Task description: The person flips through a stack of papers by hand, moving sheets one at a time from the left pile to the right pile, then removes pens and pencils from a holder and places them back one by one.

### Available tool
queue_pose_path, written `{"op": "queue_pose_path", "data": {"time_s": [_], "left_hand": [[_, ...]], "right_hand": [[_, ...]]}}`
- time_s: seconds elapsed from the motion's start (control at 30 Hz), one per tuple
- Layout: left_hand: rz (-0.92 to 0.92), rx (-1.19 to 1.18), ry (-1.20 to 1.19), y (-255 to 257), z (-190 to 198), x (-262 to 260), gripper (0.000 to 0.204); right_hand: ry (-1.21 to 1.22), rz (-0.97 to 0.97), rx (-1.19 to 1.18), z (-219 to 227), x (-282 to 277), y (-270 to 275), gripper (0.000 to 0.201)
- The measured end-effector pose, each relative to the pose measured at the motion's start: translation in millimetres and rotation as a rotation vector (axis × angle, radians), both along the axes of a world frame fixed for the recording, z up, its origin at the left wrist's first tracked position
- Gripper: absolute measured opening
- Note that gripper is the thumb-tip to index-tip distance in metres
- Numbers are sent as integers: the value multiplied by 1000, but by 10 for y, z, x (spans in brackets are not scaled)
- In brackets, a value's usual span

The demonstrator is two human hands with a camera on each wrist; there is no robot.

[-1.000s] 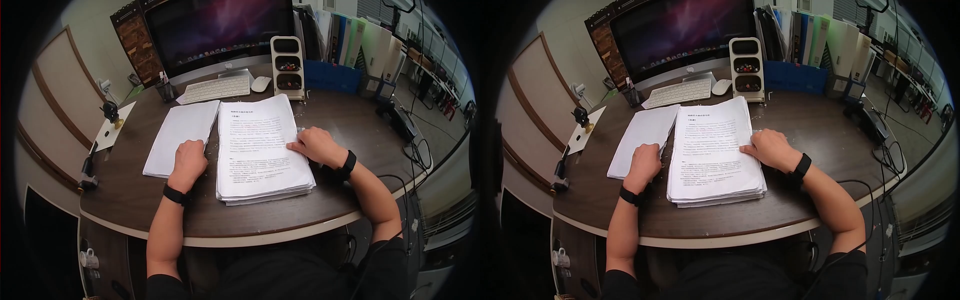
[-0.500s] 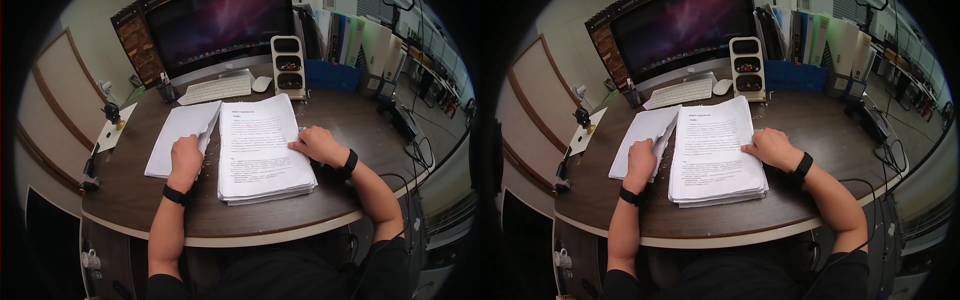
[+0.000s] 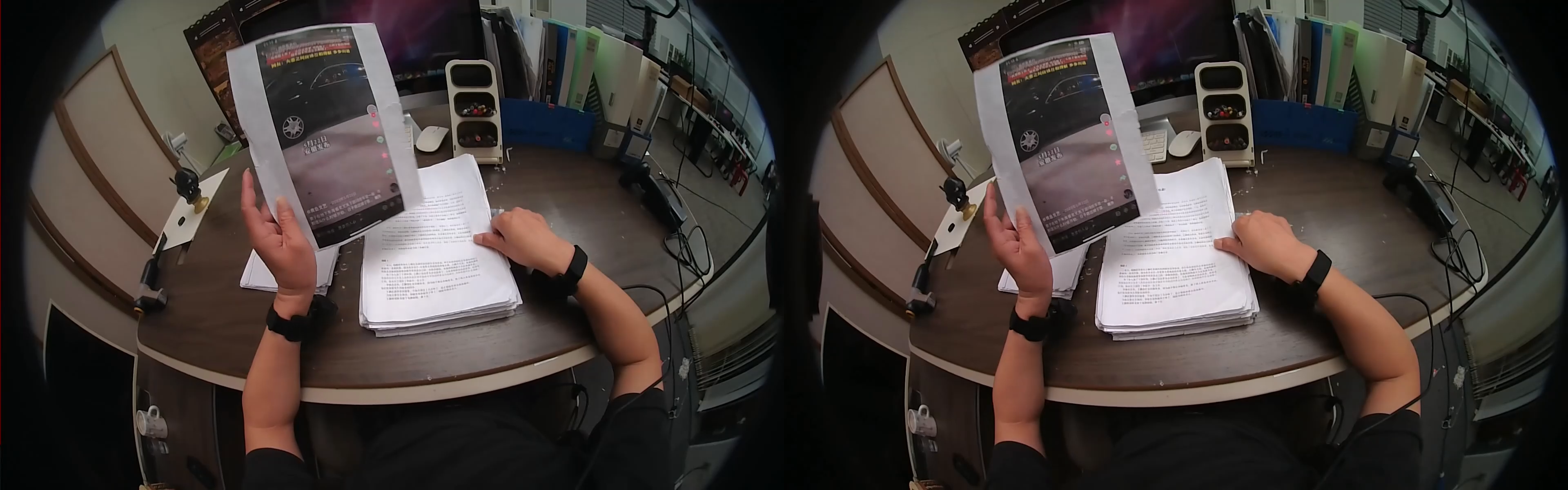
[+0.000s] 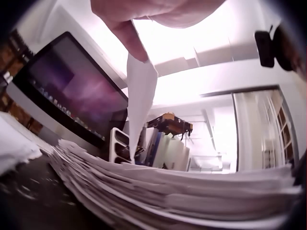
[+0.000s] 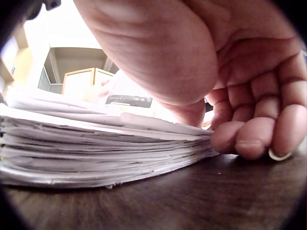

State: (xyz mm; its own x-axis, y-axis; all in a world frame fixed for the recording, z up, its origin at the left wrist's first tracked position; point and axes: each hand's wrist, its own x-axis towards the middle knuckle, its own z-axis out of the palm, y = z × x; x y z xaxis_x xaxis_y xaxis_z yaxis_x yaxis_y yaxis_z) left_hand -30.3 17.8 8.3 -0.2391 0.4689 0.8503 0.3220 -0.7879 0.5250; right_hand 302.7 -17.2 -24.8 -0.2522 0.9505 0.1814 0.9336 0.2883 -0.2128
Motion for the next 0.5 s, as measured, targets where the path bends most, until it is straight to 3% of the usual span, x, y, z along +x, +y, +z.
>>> {"op": "queue_pose_path", "data": {"time_s": [0.1,0.13,0.2,0.3,0.43,0.5], "left_hand": [[-368,-219,-166,-61,6,51,57],[-377,-239,-193,-53,-8,121,51],[-436,-490,15,34,-128,59,42],[-606,-879,128,-44,-142,67,35],[-482,-937,486,-3,-246,59,30],[-457,-925,526,-53,-212,92,31]], "right_hand": [[10,-5,-14,-7,7,9,50],[9,-5,-14,7,2,-3,50],[-23,-5,-24,53,-14,-32,47],[-2,11,66,-68,33,14,40],[4,16,50,-43,31,-6,28],[75,67,93,-24,22,-25,18]]}}
